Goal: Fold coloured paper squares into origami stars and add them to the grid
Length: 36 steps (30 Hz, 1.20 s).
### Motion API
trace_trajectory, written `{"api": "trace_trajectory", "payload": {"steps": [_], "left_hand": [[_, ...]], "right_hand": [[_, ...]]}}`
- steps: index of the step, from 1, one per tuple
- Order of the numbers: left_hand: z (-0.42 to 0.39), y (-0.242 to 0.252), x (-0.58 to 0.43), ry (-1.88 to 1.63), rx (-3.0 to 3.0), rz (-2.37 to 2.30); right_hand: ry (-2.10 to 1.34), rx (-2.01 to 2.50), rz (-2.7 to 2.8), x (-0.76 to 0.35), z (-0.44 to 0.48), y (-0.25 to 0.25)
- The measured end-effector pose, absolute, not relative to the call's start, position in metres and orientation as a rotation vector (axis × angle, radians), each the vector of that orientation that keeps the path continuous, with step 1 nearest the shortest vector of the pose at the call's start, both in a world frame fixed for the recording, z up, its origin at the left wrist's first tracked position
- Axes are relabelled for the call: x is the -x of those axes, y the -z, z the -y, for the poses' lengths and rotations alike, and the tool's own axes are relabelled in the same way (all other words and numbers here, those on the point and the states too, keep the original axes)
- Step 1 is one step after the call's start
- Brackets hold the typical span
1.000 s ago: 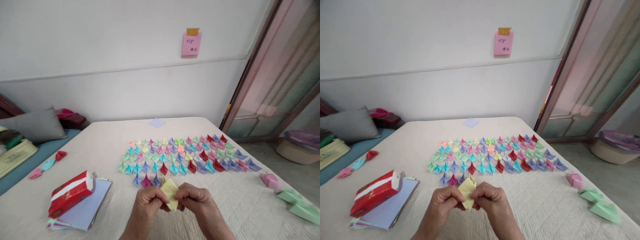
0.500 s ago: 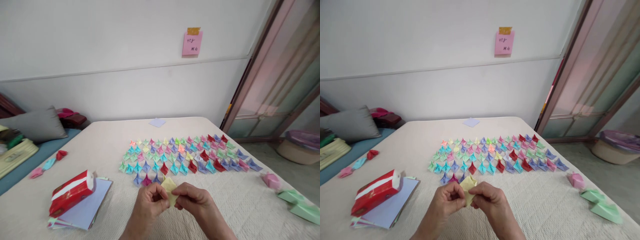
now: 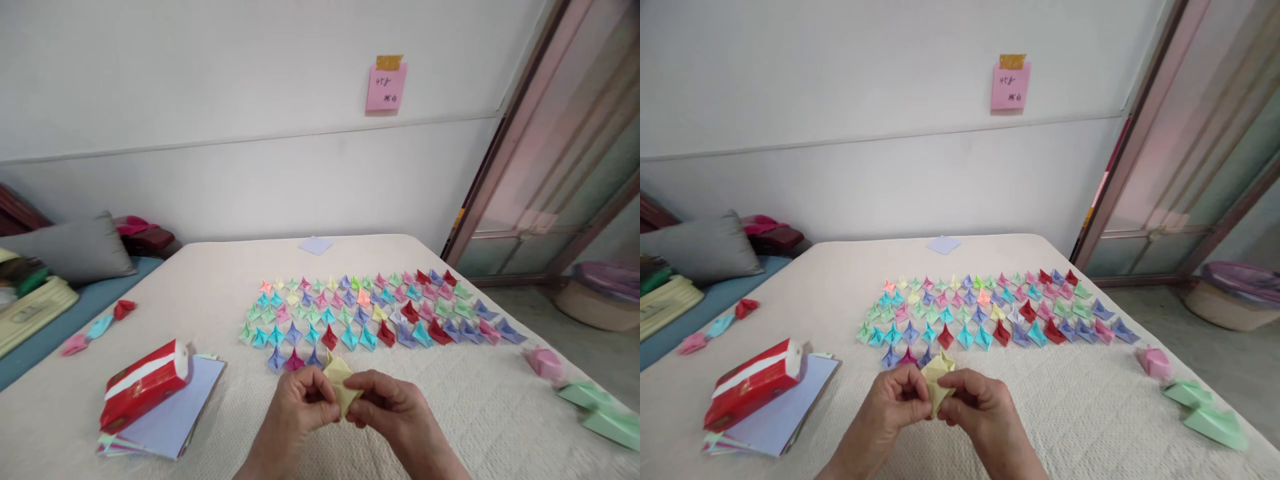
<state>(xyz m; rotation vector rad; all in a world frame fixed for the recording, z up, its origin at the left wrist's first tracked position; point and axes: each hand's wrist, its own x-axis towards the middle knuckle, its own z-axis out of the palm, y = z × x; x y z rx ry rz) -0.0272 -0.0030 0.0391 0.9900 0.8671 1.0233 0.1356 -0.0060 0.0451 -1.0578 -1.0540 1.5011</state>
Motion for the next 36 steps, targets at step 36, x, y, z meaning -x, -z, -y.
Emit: {"api": "trace_trajectory", "payload": {"steps": [36], "left_hand": [[0.010,-0.022,0.024,-1.315,-1.812,-1.260]], "right_hand": [[-1.575,1.062,0.926,-0.137,0.004,-0.040]]}}
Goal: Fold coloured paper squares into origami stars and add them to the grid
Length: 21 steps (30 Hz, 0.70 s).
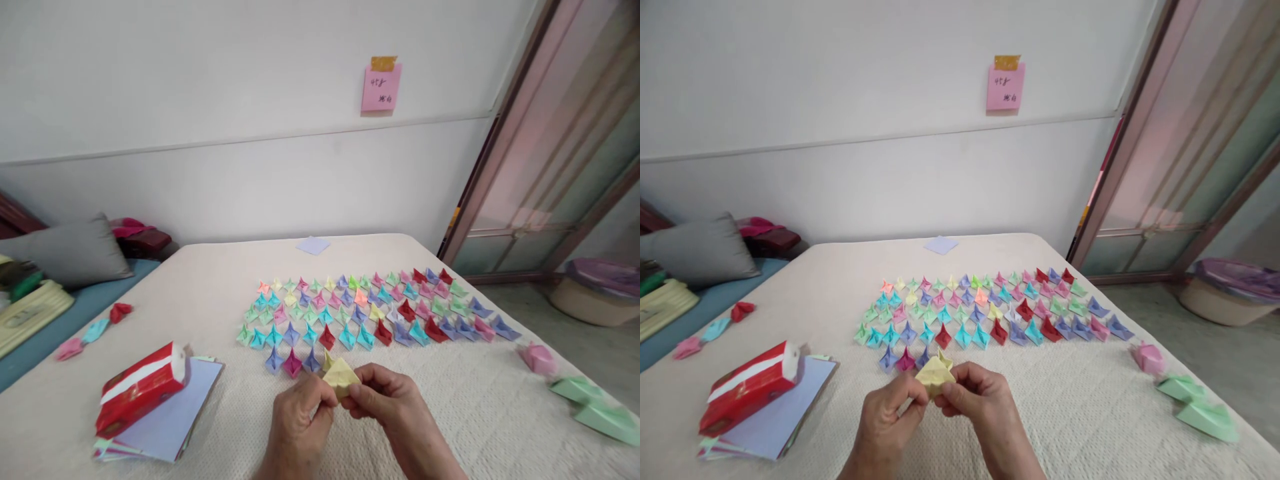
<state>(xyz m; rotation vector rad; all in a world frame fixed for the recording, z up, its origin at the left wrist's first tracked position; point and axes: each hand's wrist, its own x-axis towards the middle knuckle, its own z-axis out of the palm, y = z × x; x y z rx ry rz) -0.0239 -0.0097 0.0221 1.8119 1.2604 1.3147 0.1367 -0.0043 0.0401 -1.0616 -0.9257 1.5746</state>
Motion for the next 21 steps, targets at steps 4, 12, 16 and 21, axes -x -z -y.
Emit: {"api": "trace_trajectory", "payload": {"steps": [4,12,16,21], "left_hand": [[0.0086,-0.0187,0.0235,-1.279,-1.784,-1.255],[0.0046,-0.0185,0.0220,-1.209,-1.586,-1.214],[0.0077,-0.0221,0.0216,-1.189,-1.693,-1.227],[0.0086,-0.0212,0.0195,-1.219,-1.796,-1.214]], "right_hand": [[-1.574,1.070,0.905,-0.1372,0.0042,-0.0407],[-1.613,1.024,0.868,-0.1365,0.0023,-0.0404],[-1.608,1.011,0.910,-0.1368,0.0019,-0.0371],[-1.554,1.051,0.979,-0.1380,0.0016,-0.0350]]}}
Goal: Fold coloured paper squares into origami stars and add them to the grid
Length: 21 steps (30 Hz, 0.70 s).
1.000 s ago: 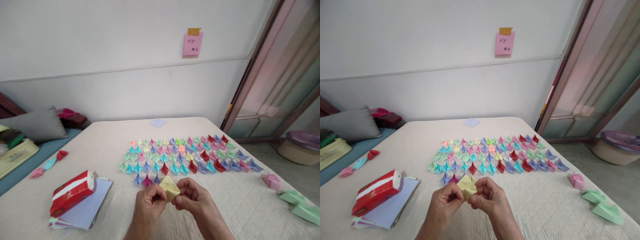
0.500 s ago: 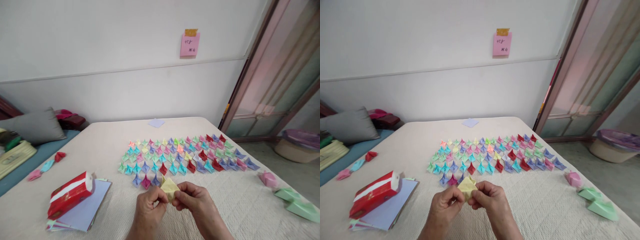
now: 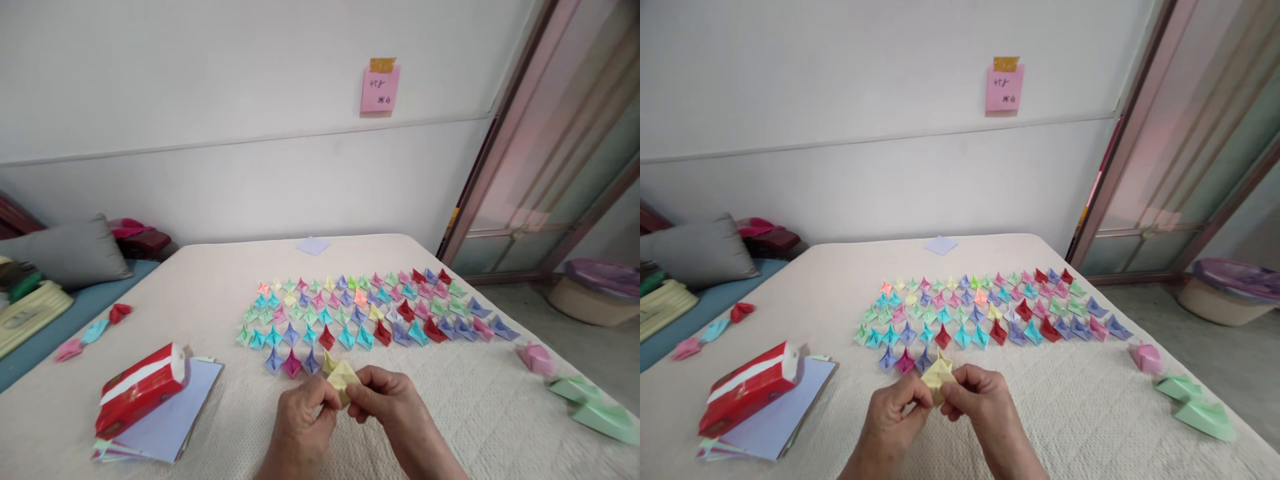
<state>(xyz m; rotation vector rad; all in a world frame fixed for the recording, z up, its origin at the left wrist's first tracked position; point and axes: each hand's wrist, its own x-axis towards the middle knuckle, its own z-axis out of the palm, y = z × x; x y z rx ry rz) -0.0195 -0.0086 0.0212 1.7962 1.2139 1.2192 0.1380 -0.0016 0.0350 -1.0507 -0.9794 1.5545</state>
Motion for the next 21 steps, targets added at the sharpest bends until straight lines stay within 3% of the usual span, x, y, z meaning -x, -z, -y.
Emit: {"api": "trace_trajectory", "payload": {"steps": [11,21], "left_hand": [[0.011,-0.034,0.014,-1.193,-1.240,-0.890],[0.013,-0.047,0.018,-1.126,-1.213,-0.955]], "right_hand": [[-1.519,1.101,1.032,-0.141,-0.001,-0.035],[-1.551,1.049,0.997,-0.141,0.001,-0.035]]}}
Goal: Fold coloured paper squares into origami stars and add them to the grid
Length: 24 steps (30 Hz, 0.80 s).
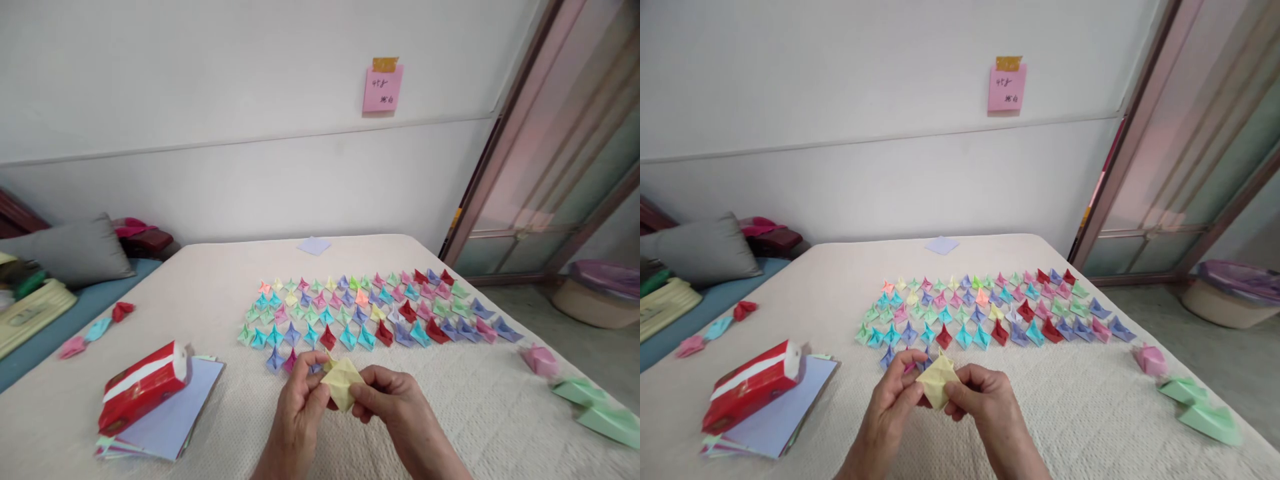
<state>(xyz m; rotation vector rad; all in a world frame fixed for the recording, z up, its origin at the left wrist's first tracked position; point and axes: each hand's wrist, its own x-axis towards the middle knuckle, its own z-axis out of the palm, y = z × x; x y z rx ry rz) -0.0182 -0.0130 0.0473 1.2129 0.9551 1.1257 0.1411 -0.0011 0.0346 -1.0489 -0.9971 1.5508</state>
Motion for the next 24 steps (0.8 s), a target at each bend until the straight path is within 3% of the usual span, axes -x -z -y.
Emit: {"api": "trace_trajectory", "payload": {"steps": [24], "left_hand": [[0.007,-0.025,0.010,-1.215,-1.071,-1.004]], "right_hand": [[-1.469,1.217,1.102,-0.129,0.004,-0.034]]}}
